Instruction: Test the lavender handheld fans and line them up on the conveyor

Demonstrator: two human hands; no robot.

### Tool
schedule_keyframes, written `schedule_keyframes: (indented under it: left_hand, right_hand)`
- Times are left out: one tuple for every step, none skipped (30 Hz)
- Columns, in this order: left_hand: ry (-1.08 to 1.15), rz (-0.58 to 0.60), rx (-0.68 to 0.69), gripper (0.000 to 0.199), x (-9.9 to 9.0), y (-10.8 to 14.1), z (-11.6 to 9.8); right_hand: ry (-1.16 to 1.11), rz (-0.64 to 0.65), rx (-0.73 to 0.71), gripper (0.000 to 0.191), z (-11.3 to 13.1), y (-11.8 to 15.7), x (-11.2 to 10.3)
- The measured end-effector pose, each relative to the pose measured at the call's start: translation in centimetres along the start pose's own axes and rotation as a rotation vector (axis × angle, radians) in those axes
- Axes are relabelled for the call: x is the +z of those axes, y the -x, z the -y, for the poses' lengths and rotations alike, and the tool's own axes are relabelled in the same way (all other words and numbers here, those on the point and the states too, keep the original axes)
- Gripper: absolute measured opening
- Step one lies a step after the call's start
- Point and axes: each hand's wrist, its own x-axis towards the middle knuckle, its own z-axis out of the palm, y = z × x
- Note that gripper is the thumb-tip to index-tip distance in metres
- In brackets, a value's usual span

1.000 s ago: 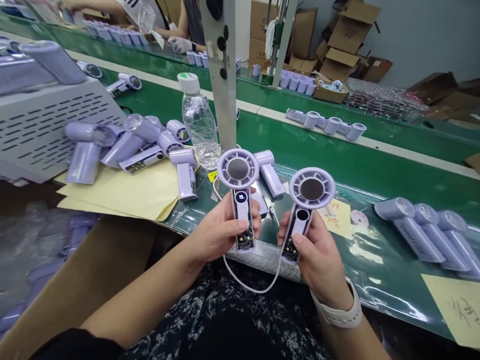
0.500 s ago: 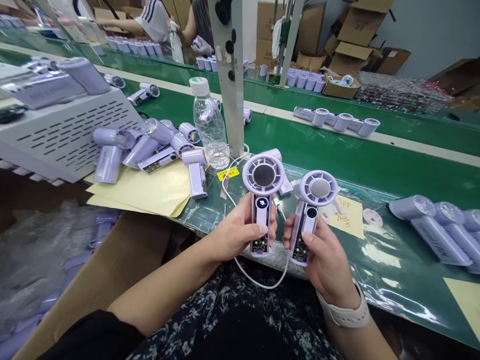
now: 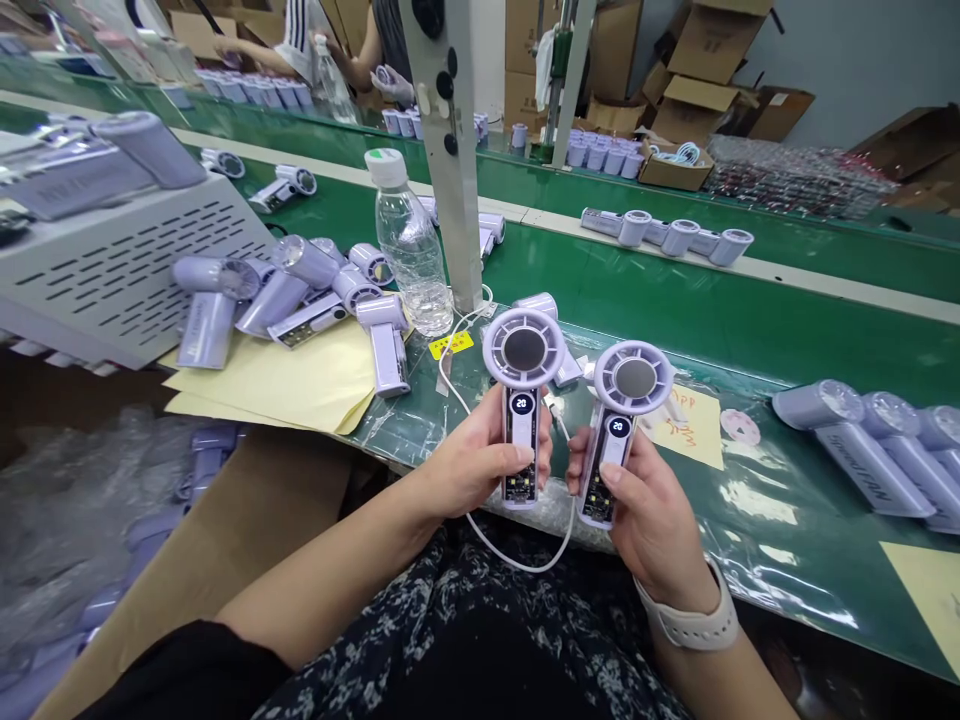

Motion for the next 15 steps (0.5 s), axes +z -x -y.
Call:
schedule_keyframes:
  left_hand:
    - [0.001, -0.025, -0.004, 0.043, -0.1, -0.2, 0.1]
    - [0.002, -0.058, -0.004, 0.043, -0.2, -0.3, 0.3]
    - [0.002, -0.09, -0.003, 0.043, -0.3, -0.4, 0.3]
    - [0.001, -0.112, -0.005, 0.043, -0.3, -0.4, 0.3]
    - [-0.002, -0.116, -0.012, 0.044, -0.4, -0.4, 0.3]
    - [-0.009, -0.094, -0.02, 0.045, -0.4, -0.3, 0.2]
    - [-0.024, -0.047, -0.033, 0.045, -0.5, -0.2, 0.1]
    - [-0.047, 0.01, -0.044, 0.045, -0.5, -0.1, 0.0]
    - [-0.077, 0.051, -0.041, 0.044, -0.5, 0.1, -0.1]
    - [-0.112, 0.069, -0.027, 0.044, -0.5, 0.1, -0.2]
    - [-0.153, 0.065, -0.008, 0.043, -0.5, 0.2, -0.2]
    - [-0.193, 0.051, 0.007, 0.042, -0.6, 0.1, -0.2]
    - [-0.226, 0.034, 0.018, 0.041, -0.6, 0.1, -0.2]
    - [-0.25, 0.024, 0.023, 0.041, -0.7, 0.1, -0.1]
    - [-0.263, 0.022, 0.019, 0.041, -0.8, 0.1, 0.0]
  right_hand:
    - [-0.004, -0.012, 0.006, 0.027, -0.1, 0.0, 0.0]
    - [-0.008, -0.026, 0.007, 0.026, -0.2, 0.0, 0.0]
    - [-0.01, -0.043, 0.0, 0.025, -0.3, 0.1, 0.0]
    - [-0.013, -0.055, -0.003, 0.024, -0.3, 0.2, 0.0]
    - [-0.017, -0.051, 0.005, 0.023, -0.2, 0.3, -0.1]
    - [-0.022, -0.031, 0.022, 0.023, -0.1, 0.4, -0.1]
    - [-0.024, 0.001, 0.045, 0.023, 0.0, 0.5, -0.1]
    - [-0.023, 0.036, 0.063, 0.023, 0.2, 0.6, 0.0]
    - [-0.02, 0.063, 0.071, 0.024, 0.4, 0.6, 0.0]
    - [-0.016, 0.074, 0.065, 0.024, 0.5, 0.6, 0.0]
    - [-0.012, 0.066, 0.05, 0.024, 0.7, 0.5, 0.1]
    - [-0.013, 0.051, 0.039, 0.024, 0.7, 0.5, 0.2]
    - [-0.019, 0.034, 0.039, 0.024, 0.8, 0.4, 0.2]
    - [-0.028, 0.019, 0.046, 0.024, 0.8, 0.3, 0.2]
    - [-0.037, 0.01, 0.059, 0.024, 0.7, 0.2, 0.3]
